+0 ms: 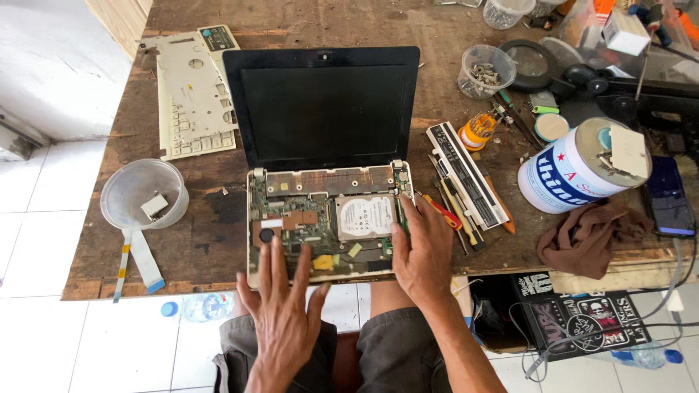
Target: The person removes the hard drive from a disassembled laptop using a screwdriver, then places it on the table. They continue to unscrew and adjust internal components of the laptop while seated.
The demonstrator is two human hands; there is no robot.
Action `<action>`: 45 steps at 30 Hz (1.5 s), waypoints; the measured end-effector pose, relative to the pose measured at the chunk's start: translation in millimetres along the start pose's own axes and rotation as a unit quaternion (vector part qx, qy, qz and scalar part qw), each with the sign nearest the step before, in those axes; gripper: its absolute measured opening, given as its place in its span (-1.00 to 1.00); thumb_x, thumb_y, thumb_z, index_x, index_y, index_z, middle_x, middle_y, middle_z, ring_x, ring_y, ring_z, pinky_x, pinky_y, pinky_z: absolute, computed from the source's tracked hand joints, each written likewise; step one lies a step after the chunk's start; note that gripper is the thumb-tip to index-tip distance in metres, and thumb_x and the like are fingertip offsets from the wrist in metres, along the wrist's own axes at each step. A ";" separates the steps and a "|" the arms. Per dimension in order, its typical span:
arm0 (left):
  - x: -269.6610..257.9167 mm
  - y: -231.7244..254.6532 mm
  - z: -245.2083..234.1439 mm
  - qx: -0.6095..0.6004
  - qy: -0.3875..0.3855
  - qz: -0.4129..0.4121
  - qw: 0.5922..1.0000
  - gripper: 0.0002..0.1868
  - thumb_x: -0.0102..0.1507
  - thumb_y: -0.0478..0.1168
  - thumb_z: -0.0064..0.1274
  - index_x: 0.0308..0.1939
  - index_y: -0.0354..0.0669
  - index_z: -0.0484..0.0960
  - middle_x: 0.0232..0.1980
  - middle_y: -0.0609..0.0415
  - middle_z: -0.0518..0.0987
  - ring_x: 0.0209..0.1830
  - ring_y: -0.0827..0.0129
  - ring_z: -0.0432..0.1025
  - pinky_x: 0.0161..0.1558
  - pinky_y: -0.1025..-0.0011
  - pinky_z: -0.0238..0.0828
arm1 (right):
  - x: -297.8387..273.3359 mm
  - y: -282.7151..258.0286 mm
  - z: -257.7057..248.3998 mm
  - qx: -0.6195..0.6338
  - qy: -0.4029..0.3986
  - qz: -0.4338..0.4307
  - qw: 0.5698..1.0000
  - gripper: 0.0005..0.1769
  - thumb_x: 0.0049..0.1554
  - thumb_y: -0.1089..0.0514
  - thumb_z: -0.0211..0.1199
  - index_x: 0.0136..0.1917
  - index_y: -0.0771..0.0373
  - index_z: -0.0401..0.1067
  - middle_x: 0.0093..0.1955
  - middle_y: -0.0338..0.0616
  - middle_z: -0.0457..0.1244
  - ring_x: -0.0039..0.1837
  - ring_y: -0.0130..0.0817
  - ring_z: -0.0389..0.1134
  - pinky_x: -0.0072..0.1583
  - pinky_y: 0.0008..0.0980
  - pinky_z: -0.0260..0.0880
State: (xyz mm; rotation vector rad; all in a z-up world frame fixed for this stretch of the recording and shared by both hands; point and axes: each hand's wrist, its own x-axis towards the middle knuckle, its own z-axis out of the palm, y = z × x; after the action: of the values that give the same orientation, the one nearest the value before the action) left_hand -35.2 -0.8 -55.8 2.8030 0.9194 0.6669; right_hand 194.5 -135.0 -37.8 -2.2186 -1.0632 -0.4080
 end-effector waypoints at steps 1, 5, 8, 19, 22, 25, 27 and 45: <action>4.5 -1.2 -1.5 -0.001 0.001 -0.001 1.000 -0.19 0.53 0.39 -0.41 0.84 0.36 -0.04 0.90 -0.11 -0.14 0.89 0.04 -0.23 0.70 -0.27 -0.59 | 0.3 -3.6 -0.4 -0.001 0.000 -0.001 1.000 -0.39 0.44 -0.07 0.13 0.69 0.08 0.29 0.63 0.14 0.24 0.60 0.10 0.25 0.56 0.30 0.18; 20.3 -6.6 -8.4 -0.024 -0.015 -0.014 1.000 -0.14 0.51 0.42 -0.34 0.83 0.24 0.05 0.90 -0.12 -0.12 0.90 -0.03 -0.25 0.65 -0.41 -0.47 | -2.1 -9.2 4.7 0.006 0.004 0.005 1.000 -0.45 0.43 0.00 0.14 0.64 0.13 0.36 0.64 0.15 0.21 0.61 0.11 0.23 0.55 0.24 0.20; 29.4 -10.9 -19.2 -0.029 -0.037 -0.011 0.999 -0.13 0.49 0.44 -0.31 0.82 0.25 0.07 0.89 -0.14 -0.11 0.89 -0.03 -0.26 0.63 -0.44 -0.43 | -5.4 -9.3 9.5 0.002 0.007 0.002 1.000 -0.46 0.44 0.01 0.15 0.63 0.11 0.36 0.67 0.19 0.18 0.62 0.17 0.23 0.54 0.25 0.21; 71.0 -64.1 -28.9 -0.088 -0.111 -0.063 0.988 0.48 0.03 0.53 0.44 0.84 0.21 -0.05 0.86 -0.25 -0.49 0.87 -0.11 -0.56 0.60 -0.47 -0.59 | -12.5 -36.7 -7.8 -0.018 -0.018 -0.049 0.998 -0.34 0.51 -0.20 -0.07 0.70 0.17 0.24 0.72 0.45 0.07 0.64 0.30 0.21 0.53 0.22 0.22; 68.0 -67.9 -25.5 -0.040 -0.081 -0.055 0.994 0.53 0.02 0.83 -0.07 0.85 0.10 -0.11 0.85 -0.45 -0.33 0.87 -0.30 -0.39 0.63 -0.38 -0.43 | -7.4 -36.0 -11.8 -0.063 -0.095 -0.024 0.993 -0.28 0.46 -0.29 -0.03 0.73 0.09 0.17 0.78 0.37 -0.02 0.71 0.32 0.09 0.60 0.35 0.09; 61.8 -67.9 -24.1 -0.039 -0.048 -0.060 0.996 0.46 -0.01 0.80 0.08 0.76 0.04 0.21 0.82 -0.19 0.13 0.85 -0.10 -0.10 0.65 -0.33 -0.31 | 10.7 -51.4 -23.7 -0.061 -0.035 -0.082 0.994 -0.25 0.43 -0.39 -0.06 0.65 0.09 0.25 0.80 0.48 -0.09 0.78 0.56 -0.07 0.60 0.45 0.03; 61.1 -69.1 -22.7 -0.040 -0.051 -0.048 0.997 0.42 0.05 0.79 0.03 0.79 0.09 0.14 0.85 -0.08 0.07 0.87 -0.07 -0.17 0.67 -0.30 -0.34 | 26.9 -69.3 -32.8 0.082 0.043 -0.089 0.992 -0.35 0.43 -0.33 0.08 0.56 0.12 0.22 0.86 0.30 -0.22 0.89 0.27 -0.20 0.82 0.44 -0.16; 55.9 -69.9 -19.1 -0.028 -0.038 -0.050 0.998 0.45 0.05 0.80 0.06 0.79 0.04 0.16 0.80 -0.27 0.12 0.86 -0.11 -0.12 0.68 -0.22 -0.25 | 11.6 -40.8 -7.2 -0.035 -0.090 -0.101 0.990 -0.35 0.41 -0.41 -0.04 0.50 -0.02 0.45 0.86 0.13 -0.13 0.84 0.42 -0.22 0.64 0.62 -0.11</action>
State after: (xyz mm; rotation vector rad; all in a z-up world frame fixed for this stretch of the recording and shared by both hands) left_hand -40.9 88.1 -34.8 2.6920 1.0030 0.5606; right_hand 169.8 -113.8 -9.6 -2.2508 -1.3964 -0.3407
